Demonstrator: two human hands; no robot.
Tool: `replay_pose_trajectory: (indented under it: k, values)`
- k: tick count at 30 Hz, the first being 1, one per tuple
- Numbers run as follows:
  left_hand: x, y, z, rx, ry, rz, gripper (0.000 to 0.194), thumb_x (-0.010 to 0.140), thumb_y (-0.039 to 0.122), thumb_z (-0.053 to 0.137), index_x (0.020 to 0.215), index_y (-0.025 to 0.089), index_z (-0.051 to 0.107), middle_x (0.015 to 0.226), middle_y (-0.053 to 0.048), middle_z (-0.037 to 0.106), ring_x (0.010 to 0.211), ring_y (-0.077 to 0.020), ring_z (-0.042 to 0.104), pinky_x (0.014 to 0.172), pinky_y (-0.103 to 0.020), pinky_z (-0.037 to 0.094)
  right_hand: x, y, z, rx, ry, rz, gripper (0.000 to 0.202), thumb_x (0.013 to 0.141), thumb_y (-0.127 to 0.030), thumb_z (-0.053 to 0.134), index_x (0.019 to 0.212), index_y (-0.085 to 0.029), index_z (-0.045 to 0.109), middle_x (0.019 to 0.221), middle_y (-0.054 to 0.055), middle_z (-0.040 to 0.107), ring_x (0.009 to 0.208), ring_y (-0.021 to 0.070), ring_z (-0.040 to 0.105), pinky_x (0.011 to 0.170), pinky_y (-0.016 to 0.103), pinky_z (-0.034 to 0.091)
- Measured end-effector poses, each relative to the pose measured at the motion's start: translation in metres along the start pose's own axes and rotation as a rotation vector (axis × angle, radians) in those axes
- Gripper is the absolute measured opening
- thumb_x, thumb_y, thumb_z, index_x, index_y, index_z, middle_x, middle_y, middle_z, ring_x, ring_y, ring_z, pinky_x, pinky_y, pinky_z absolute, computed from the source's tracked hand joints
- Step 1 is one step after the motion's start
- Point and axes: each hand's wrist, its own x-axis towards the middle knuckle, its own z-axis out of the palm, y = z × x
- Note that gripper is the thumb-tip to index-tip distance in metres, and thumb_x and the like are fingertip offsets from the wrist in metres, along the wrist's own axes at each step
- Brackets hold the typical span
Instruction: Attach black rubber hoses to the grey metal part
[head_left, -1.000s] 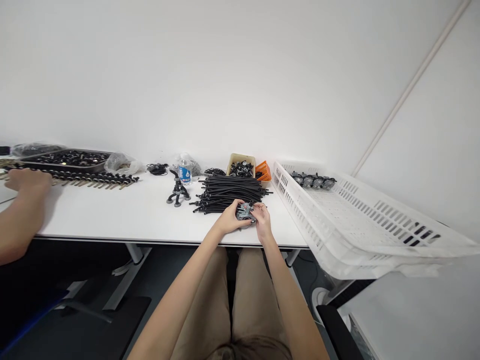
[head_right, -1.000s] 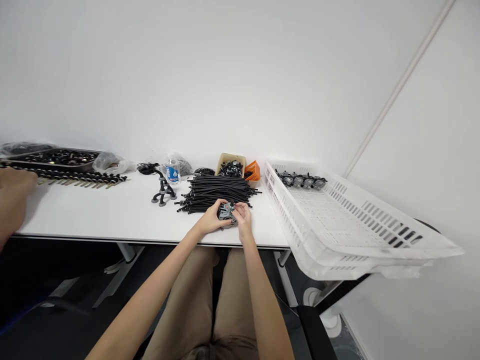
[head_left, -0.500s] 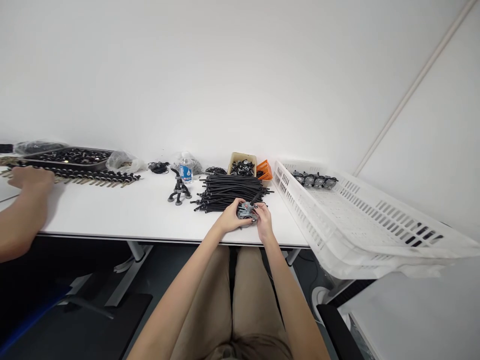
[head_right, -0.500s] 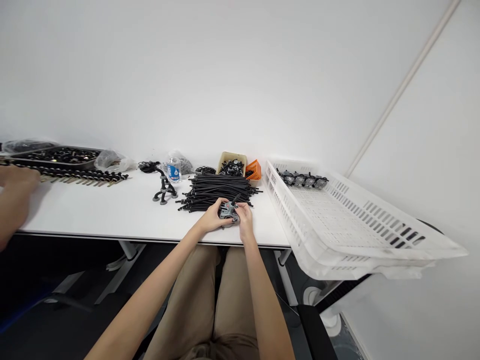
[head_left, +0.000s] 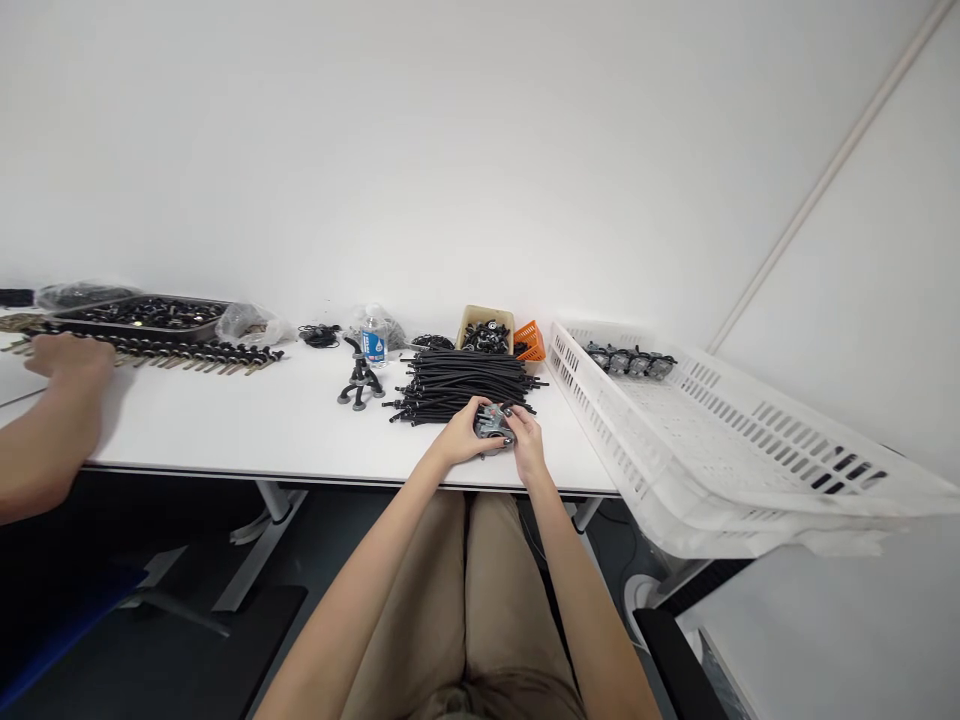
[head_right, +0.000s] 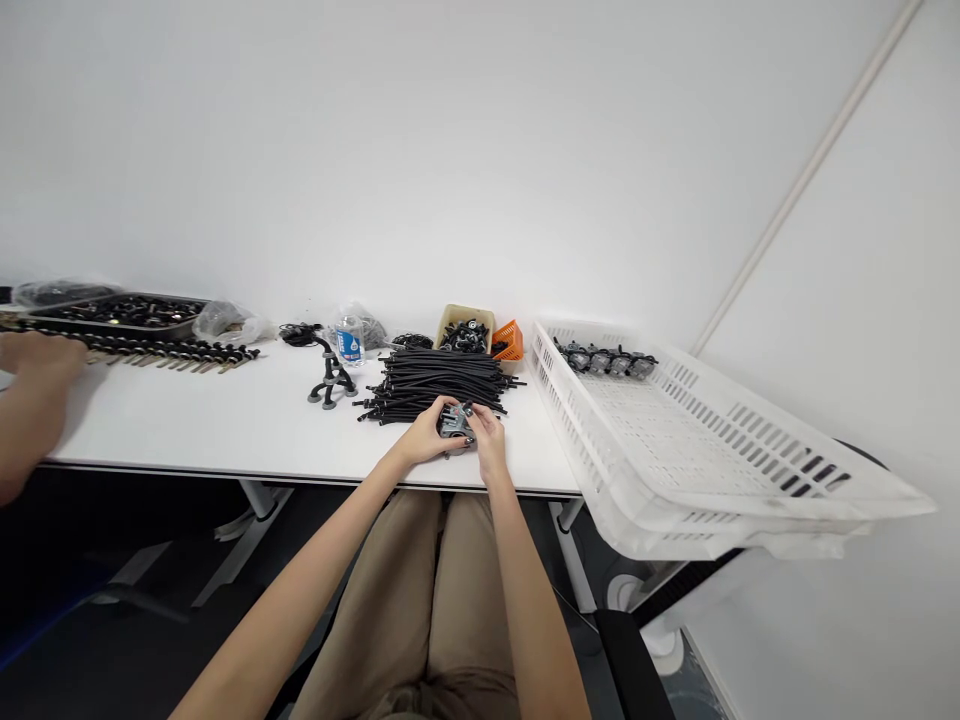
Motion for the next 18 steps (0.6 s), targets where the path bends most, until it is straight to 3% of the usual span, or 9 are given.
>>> replay_pose_trajectory:
  k: [4, 11, 14, 18]
  values:
    - [0.0003, -0.0015, 0.0002, 0.003, 0.004, -0.005, 0.063, 0.068, 0.037, 0.085, 0.119, 0.022, 0.053, 0.115, -0.006, 0.068, 0.104, -0.0231, 0.065, 0.096, -0.039, 0.053, -0.0004, 0.0006, -0.0032, 0.021, 0.018, -0.01, 0.028, 0.069, -0.037, 0.079, 0.089, -0.025, 0.064, 0.091, 0.001, 0.078, 0.094, 0.0216, 0.073, 0.092, 0.037, 0.054]
    - [-0.0009, 0.0025, -0.0006, 0.001, -0.006, -0.002, 0.06, 0.069, 0.038, 0.084, 0.118, 0.022, 0.054, 0.118, -0.007, 0.068, 0.105, -0.0237, 0.067, 0.095, -0.037, 0.055, 0.0013, -0.0018, 0.0036, -0.011, 0.009, 0.009, 0.053, 0.064, -0.035, 0.087, 0.113, -0.023, 0.071, 0.101, 0.005, 0.079, 0.101, 0.024, 0.073, 0.101, 0.042, 0.052]
    - [-0.0011, 0.0034, -0.0008, -0.002, -0.004, 0.001, 0.06, 0.069, 0.037, 0.085, 0.118, 0.023, 0.054, 0.121, -0.007, 0.068, 0.11, -0.0245, 0.066, 0.099, -0.038, 0.053, 0.0011, -0.0024, 0.005, -0.015, -0.003, 0.01, 0.048, 0.064, -0.038, 0.087, 0.107, -0.021, 0.075, 0.105, 0.006, 0.08, 0.104, 0.0257, 0.072, 0.105, 0.044, 0.05]
    - [-0.0011, 0.0029, -0.001, -0.002, -0.008, -0.012, 0.063, 0.068, 0.036, 0.085, 0.12, 0.023, 0.052, 0.12, -0.007, 0.068, 0.108, -0.0244, 0.066, 0.098, -0.039, 0.054, -0.0002, -0.0025, 0.0025, -0.002, 0.002, 0.009, 0.032, 0.069, -0.043, 0.082, 0.091, -0.021, 0.073, 0.092, 0.006, 0.08, 0.095, 0.0259, 0.074, 0.096, 0.043, 0.055]
